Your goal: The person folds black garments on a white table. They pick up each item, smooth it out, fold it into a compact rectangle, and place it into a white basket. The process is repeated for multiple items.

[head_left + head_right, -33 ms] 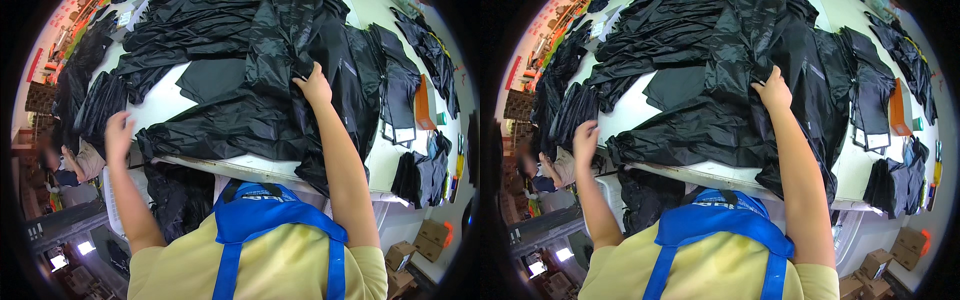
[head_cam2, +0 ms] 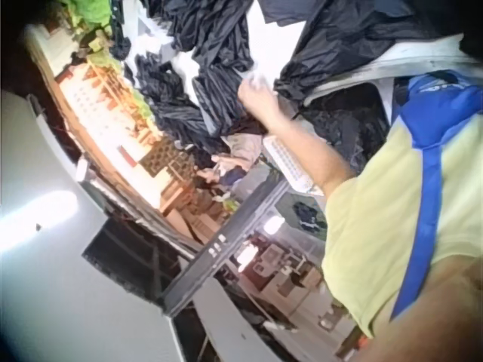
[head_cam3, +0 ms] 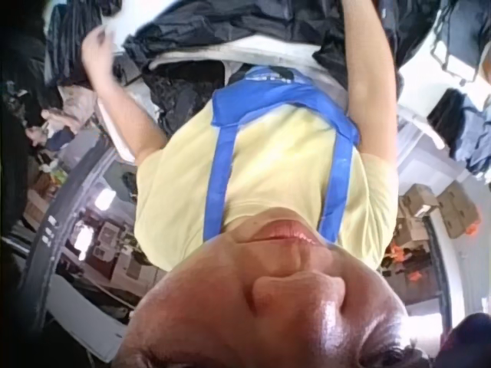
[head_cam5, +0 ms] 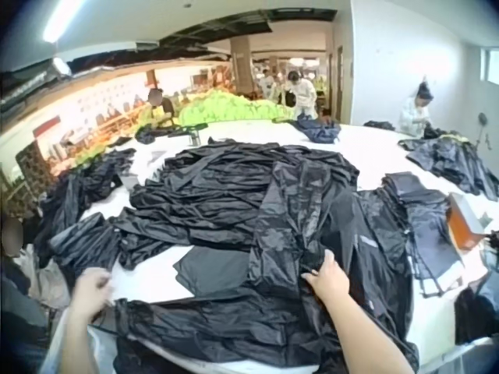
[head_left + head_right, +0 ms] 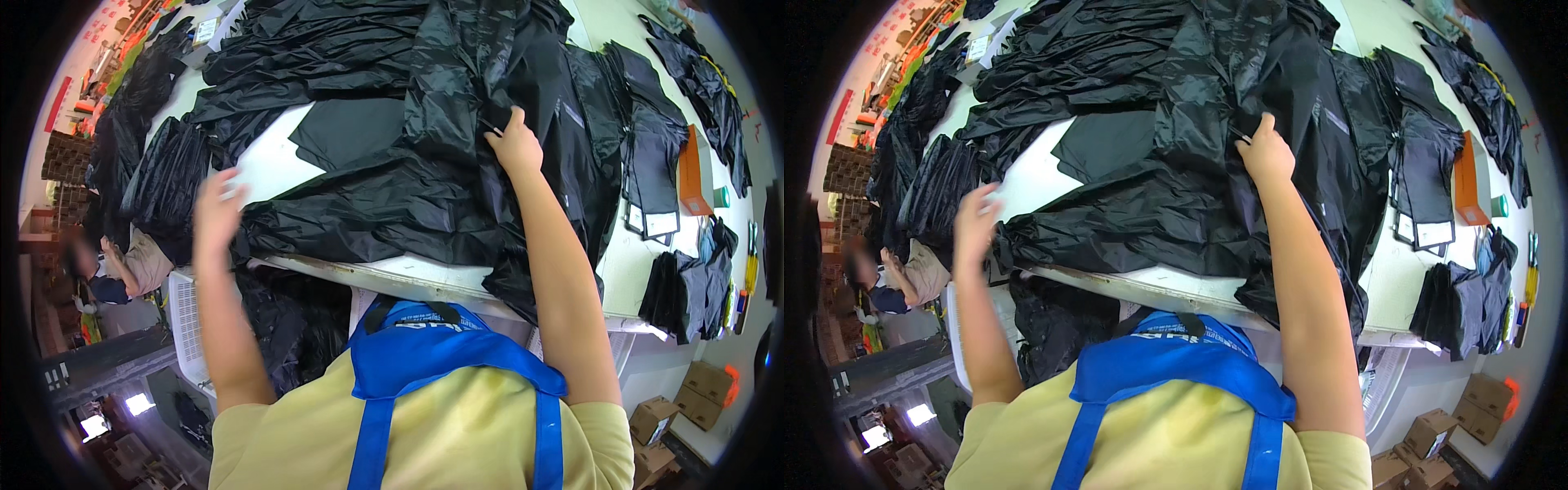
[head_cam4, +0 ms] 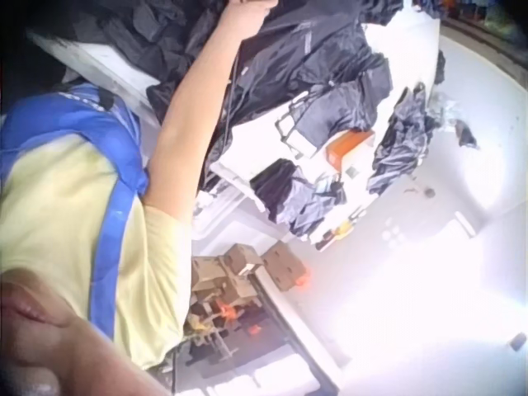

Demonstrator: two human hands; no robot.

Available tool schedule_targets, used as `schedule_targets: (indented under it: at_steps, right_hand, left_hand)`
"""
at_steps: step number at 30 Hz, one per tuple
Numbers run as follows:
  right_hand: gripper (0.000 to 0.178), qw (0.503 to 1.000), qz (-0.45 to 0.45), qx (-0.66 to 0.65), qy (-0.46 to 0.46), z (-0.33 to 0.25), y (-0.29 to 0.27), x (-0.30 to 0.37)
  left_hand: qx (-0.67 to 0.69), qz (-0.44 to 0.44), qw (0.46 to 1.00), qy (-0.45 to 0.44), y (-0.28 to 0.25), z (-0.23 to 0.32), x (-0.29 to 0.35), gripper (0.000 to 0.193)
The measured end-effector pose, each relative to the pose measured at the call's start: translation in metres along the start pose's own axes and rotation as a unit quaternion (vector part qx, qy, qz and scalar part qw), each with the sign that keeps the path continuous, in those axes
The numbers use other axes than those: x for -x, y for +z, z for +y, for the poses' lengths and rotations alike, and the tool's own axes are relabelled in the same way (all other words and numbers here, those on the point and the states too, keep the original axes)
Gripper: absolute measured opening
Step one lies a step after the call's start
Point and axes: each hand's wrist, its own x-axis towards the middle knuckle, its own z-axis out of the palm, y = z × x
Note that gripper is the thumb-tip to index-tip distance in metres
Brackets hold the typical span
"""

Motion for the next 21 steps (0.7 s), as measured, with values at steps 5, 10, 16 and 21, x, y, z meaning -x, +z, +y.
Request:
schedule_targets:
  at_steps: [5,10,16,21]
  right_hand:
    - [0.028,0.815,-0.102,-0.566,-0.066,0.002,-0.015,0.02]
    - [0.028,0.891,-0.413,-0.188,0.016,0.068,-0.079,0.11]
    - [0.027,0.944,-0.237,-0.23,-0.005,0.109,-0.105,0.079]
    - [0.072,0.965,-0.072,-0.247,0.044,0.049,-0.008,-0.044]
  left_hand:
    - [0.174,-0.166,0.963,0.125,0.156,0.108,-0.02,0.084]
    - [0.057,-0.463,0.856,0.222,0.213,0.094,0.032,0.035]
    - [0.082,-0.53,0.819,0.202,0.184,0.086,0.06,0.028]
    - [0.255,-0.337,0.903,0.071,0.172,0.172,-0.016,0.03]
